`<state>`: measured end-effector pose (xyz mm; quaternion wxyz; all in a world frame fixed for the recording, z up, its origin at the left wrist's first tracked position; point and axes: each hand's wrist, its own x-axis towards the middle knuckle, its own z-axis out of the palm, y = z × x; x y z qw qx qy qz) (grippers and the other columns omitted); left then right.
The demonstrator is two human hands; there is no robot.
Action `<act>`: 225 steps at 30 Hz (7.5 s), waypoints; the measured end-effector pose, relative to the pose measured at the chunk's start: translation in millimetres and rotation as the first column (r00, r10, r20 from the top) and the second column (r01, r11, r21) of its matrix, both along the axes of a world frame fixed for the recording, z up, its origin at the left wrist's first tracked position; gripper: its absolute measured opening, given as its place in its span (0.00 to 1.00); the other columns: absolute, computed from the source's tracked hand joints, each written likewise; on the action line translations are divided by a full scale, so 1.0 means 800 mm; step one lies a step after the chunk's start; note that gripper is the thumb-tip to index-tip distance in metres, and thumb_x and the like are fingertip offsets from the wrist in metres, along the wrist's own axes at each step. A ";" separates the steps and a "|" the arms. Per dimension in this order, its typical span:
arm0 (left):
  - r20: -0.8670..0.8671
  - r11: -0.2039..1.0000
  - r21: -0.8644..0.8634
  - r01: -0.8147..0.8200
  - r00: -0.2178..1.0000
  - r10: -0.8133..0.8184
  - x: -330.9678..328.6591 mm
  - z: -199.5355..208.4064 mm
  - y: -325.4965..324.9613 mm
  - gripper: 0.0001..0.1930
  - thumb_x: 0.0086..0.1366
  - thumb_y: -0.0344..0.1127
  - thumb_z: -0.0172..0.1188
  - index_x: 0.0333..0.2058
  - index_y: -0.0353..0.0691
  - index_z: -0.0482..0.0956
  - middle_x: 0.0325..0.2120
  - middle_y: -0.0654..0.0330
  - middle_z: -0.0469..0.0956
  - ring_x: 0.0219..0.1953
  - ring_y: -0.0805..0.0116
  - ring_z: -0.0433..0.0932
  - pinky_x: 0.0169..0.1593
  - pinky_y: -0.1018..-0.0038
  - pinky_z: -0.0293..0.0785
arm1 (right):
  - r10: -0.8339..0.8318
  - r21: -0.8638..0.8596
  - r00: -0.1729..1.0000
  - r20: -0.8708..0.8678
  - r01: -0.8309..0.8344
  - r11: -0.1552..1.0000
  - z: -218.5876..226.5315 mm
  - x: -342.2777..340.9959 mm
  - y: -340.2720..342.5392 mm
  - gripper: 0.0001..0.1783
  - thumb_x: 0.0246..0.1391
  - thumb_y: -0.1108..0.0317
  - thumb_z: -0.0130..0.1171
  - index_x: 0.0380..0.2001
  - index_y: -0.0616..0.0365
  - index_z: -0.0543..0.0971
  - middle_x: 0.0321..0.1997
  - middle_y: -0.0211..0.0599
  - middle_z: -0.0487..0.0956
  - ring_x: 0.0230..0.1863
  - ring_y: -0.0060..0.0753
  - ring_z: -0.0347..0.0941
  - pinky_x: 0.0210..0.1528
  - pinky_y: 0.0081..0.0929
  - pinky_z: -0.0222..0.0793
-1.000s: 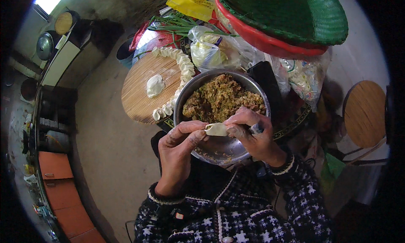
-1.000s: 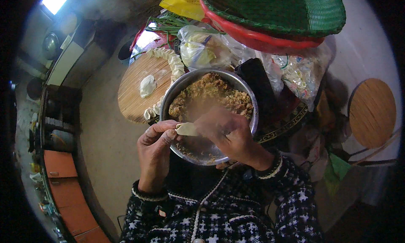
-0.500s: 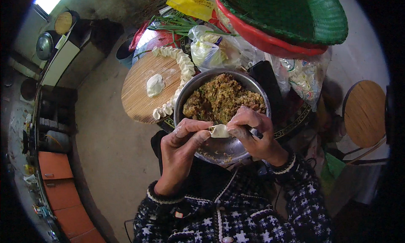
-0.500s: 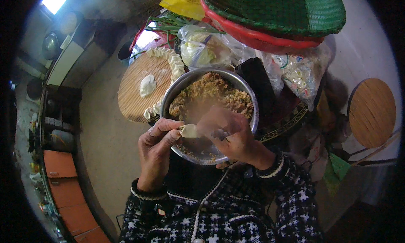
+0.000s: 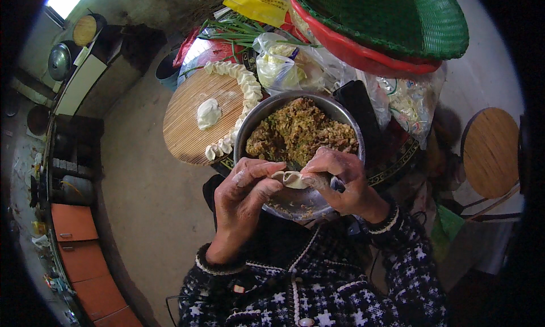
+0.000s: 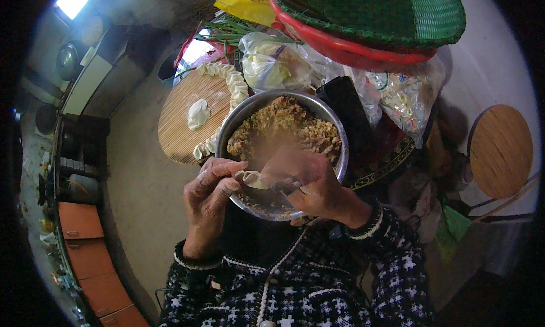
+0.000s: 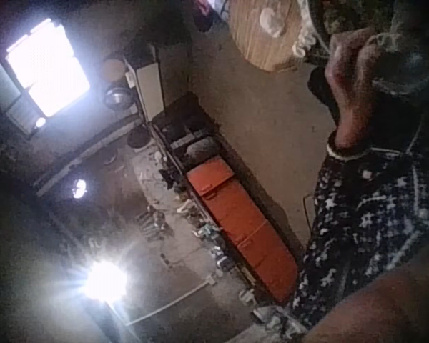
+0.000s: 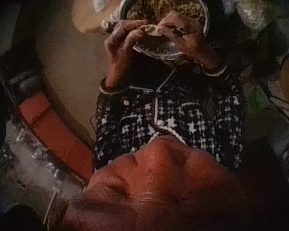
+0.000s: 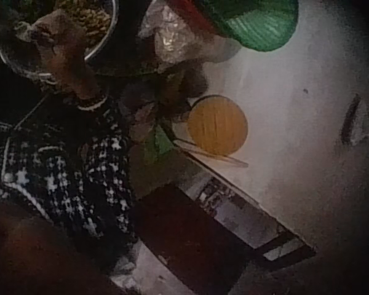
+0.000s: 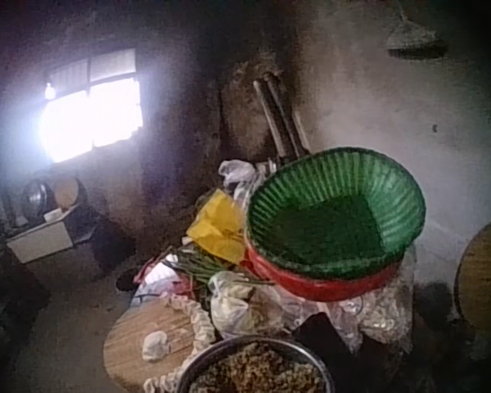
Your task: The person fills dumpling wrappers with a meat and vegetable mixture using chopsticks, folds and seals each dumpling, and places them on a bamboo tray. The process is repeated multiple times throughout the clip.
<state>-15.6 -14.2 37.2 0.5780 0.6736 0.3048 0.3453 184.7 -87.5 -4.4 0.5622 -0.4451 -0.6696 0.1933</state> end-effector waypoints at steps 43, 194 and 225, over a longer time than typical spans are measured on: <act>-0.021 0.962 -0.088 -0.258 0.966 0.257 -0.138 -0.079 0.148 0.08 0.67 0.32 0.60 0.39 0.33 0.80 0.32 0.63 0.80 0.36 0.75 0.77 0.43 0.77 0.74 | -0.290 -0.181 0.916 -0.277 0.246 0.952 0.013 0.014 -0.001 0.23 0.72 0.57 0.33 0.37 0.61 0.75 0.32 0.34 0.77 0.30 0.25 0.68 0.36 0.21 0.65; 0.301 0.674 -0.724 0.148 0.947 0.115 0.026 -0.029 0.014 0.25 0.65 0.21 0.55 0.61 0.31 0.67 0.53 0.54 0.76 0.51 0.66 0.79 0.56 0.71 0.77 | -0.272 -0.182 0.579 -0.769 0.210 0.961 -0.018 0.038 -0.036 0.20 0.71 0.54 0.42 0.30 0.57 0.72 0.39 0.38 0.72 0.42 0.30 0.69 0.43 0.35 0.74; 0.355 0.614 -0.766 0.190 0.921 0.157 0.028 -0.030 0.021 0.25 0.66 0.21 0.53 0.62 0.30 0.64 0.55 0.52 0.74 0.53 0.64 0.78 0.56 0.71 0.78 | -0.265 -0.237 0.391 -0.882 0.119 0.964 -0.030 0.050 -0.029 0.19 0.69 0.52 0.45 0.30 0.52 0.73 0.36 0.33 0.73 0.43 0.29 0.71 0.44 0.36 0.75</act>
